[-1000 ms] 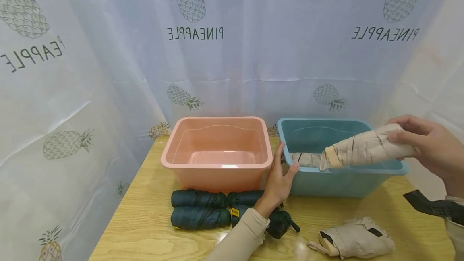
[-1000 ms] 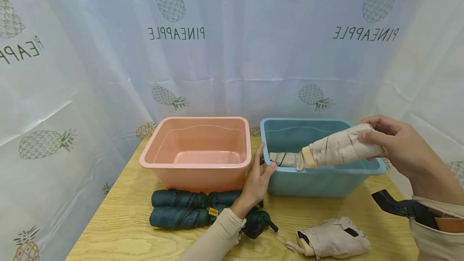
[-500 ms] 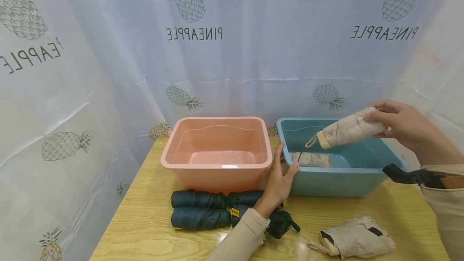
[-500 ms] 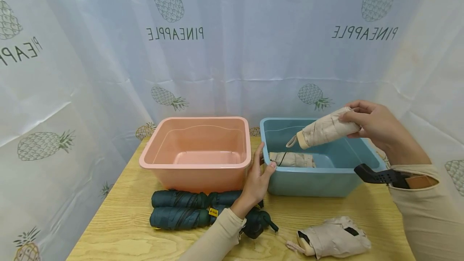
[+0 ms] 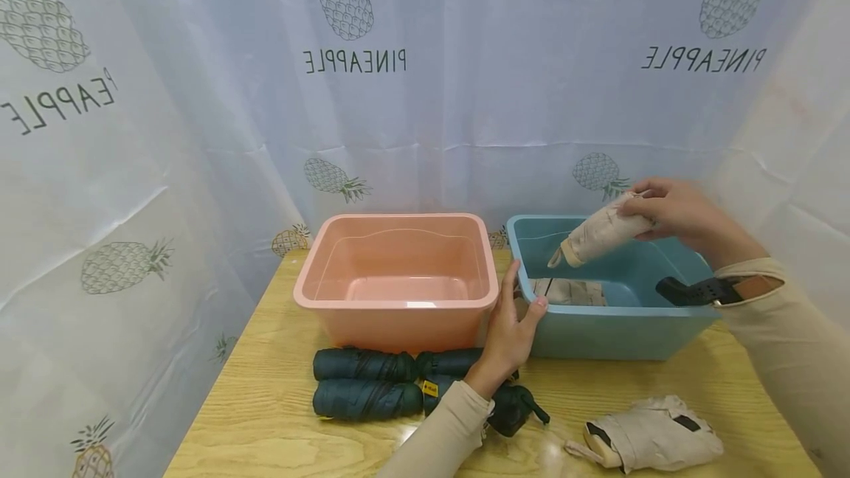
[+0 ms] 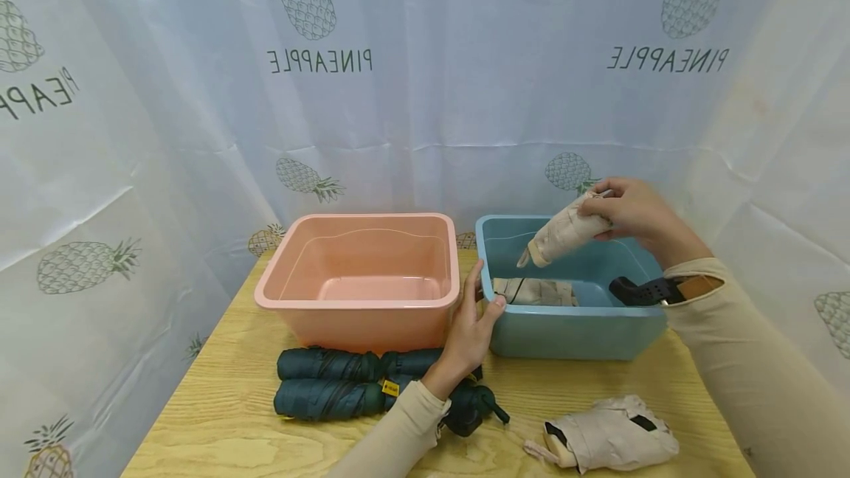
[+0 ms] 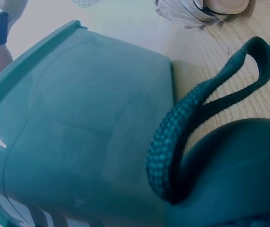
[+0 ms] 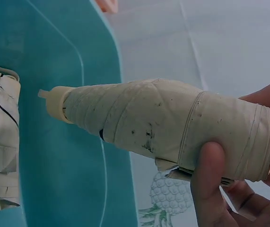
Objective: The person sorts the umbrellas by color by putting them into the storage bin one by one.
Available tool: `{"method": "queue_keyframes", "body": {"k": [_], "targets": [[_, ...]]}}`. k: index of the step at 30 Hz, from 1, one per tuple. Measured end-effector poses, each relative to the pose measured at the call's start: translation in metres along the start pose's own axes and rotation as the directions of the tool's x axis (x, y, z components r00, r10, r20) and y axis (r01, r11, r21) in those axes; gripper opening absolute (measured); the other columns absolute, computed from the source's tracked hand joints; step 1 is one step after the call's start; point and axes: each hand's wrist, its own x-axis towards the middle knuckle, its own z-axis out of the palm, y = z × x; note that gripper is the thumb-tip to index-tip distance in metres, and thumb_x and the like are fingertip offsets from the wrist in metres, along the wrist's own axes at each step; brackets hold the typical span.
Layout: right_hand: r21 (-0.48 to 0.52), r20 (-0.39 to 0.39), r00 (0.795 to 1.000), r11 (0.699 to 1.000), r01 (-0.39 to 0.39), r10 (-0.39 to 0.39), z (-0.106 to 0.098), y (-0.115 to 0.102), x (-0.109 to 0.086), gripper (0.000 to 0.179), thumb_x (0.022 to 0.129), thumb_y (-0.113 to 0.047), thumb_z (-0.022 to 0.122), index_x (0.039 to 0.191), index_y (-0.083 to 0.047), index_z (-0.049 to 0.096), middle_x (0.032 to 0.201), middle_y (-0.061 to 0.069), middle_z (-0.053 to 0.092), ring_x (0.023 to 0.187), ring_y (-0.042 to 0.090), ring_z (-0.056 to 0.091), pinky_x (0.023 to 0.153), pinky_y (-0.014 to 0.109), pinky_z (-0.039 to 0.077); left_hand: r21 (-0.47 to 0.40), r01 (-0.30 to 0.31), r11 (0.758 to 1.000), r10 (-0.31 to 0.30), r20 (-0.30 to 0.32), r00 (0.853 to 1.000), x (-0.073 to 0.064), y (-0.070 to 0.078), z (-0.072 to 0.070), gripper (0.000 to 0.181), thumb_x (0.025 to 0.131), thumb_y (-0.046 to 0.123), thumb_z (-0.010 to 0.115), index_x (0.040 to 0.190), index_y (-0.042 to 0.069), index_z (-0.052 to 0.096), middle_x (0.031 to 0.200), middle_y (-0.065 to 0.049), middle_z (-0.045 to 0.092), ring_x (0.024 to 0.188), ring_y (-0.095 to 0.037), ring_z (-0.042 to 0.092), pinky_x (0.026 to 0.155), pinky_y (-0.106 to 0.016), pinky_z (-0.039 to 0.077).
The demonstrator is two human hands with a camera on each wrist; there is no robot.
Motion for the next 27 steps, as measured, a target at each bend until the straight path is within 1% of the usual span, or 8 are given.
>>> {"method": "queue_keyframes", "body": {"k": [2, 6, 9, 14, 20, 23, 27], "targets": [[-0.005, 0.015, 1.0, 1.0, 0.0, 0.0, 0.005, -0.002, 0.005, 0.056, 0.1, -0.035, 0.065, 0.138, 0.002, 0.046, 0.122, 0.016, 0.056, 0.091, 0.016, 0.06, 0.074, 0.035, 0.061, 0.002, -0.001, 1.0, 0.001, -0.001, 1.0, 0.0, 0.0, 0.0, 0.074, 0.1, 0.053, 0.049, 0.164, 0.036, 0.015, 0.168, 0.006, 0.027, 0.146, -0.019, 0.042, 0.115, -0.055, 0.039], [-0.03, 0.044, 0.999, 1.0, -0.003, 0.004, 0.015, -0.007, 0.012, 0.061, 0.099, -0.035, 0.065, 0.142, 0.004, 0.044, 0.133, 0.027, 0.05, 0.097, 0.024, 0.06, 0.075, 0.036, 0.062, 0.011, -0.003, 1.0, 0.003, -0.004, 1.0, -0.001, 0.0, 0.001, 0.074, 0.1, 0.054, 0.048, 0.164, 0.036, 0.015, 0.168, 0.007, 0.027, 0.146, -0.02, 0.042, 0.115, -0.056, 0.039], [-0.044, 0.069, 0.997, 0.999, -0.014, 0.017, 0.021, -0.008, 0.018, 0.064, 0.099, -0.035, 0.065, 0.144, 0.005, 0.043, 0.138, 0.031, 0.047, 0.1, 0.029, 0.061, 0.075, 0.037, 0.062, 0.012, -0.004, 1.0, 0.005, -0.004, 1.0, -0.001, 0.0, 0.001, 0.074, 0.1, 0.054, 0.048, 0.164, 0.037, 0.015, 0.168, 0.006, 0.026, 0.146, -0.021, 0.042, 0.115, -0.057, 0.039], [-0.06, 0.106, 0.994, 0.998, -0.027, 0.033, 0.032, -0.009, 0.025, 0.065, 0.097, -0.034, 0.067, 0.144, 0.004, 0.043, 0.141, 0.032, 0.046, 0.102, 0.032, 0.063, 0.077, 0.039, 0.062, 0.01, -0.004, 1.0, 0.004, -0.006, 1.0, -0.001, 0.001, 0.002, 0.073, 0.1, 0.054, 0.048, 0.164, 0.037, 0.015, 0.167, 0.005, 0.029, 0.145, -0.022, 0.043, 0.114, -0.057, 0.039], [-0.063, 0.142, 0.989, 0.998, -0.03, 0.039, 0.046, -0.012, 0.034, 0.059, 0.097, -0.029, 0.067, 0.141, 0.005, 0.046, 0.138, 0.033, 0.048, 0.102, 0.033, 0.063, 0.079, 0.043, 0.062, 0.015, 0.01, 1.0, -0.01, -0.01, 1.0, -0.001, 0.002, 0.003, 0.073, 0.1, 0.054, 0.048, 0.163, 0.039, 0.015, 0.165, 0.005, 0.033, 0.143, -0.021, 0.045, 0.112, -0.055, 0.041], [-0.059, 0.164, 0.986, 0.998, -0.028, 0.037, 0.052, -0.013, 0.036, 0.058, 0.097, -0.026, 0.067, 0.14, 0.006, 0.046, 0.137, 0.034, 0.047, 0.102, 0.034, 0.063, 0.079, 0.044, 0.062, 0.014, 0.011, 1.0, -0.011, -0.01, 1.0, -0.001, 0.001, 0.003, 0.073, 0.101, 0.053, 0.048, 0.164, 0.039, 0.015, 0.165, 0.006, 0.032, 0.143, -0.02, 0.045, 0.113, -0.055, 0.041], [-0.029, 0.186, 0.982, 0.999, -0.029, 0.034, 0.059, -0.013, 0.039, 0.056, 0.096, -0.024, 0.067, 0.138, 0.008, 0.047, 0.134, 0.033, 0.048, 0.1, 0.034, 0.064, 0.077, 0.044, 0.062, 0.009, 0.005, 1.0, -0.005, -0.009, 1.0, -0.001, 0.001, 0.003, 0.072, 0.101, 0.053, 0.048, 0.164, 0.038, 0.015, 0.167, 0.008, 0.029, 0.145, -0.021, 0.044, 0.113, -0.054, 0.041]]}}
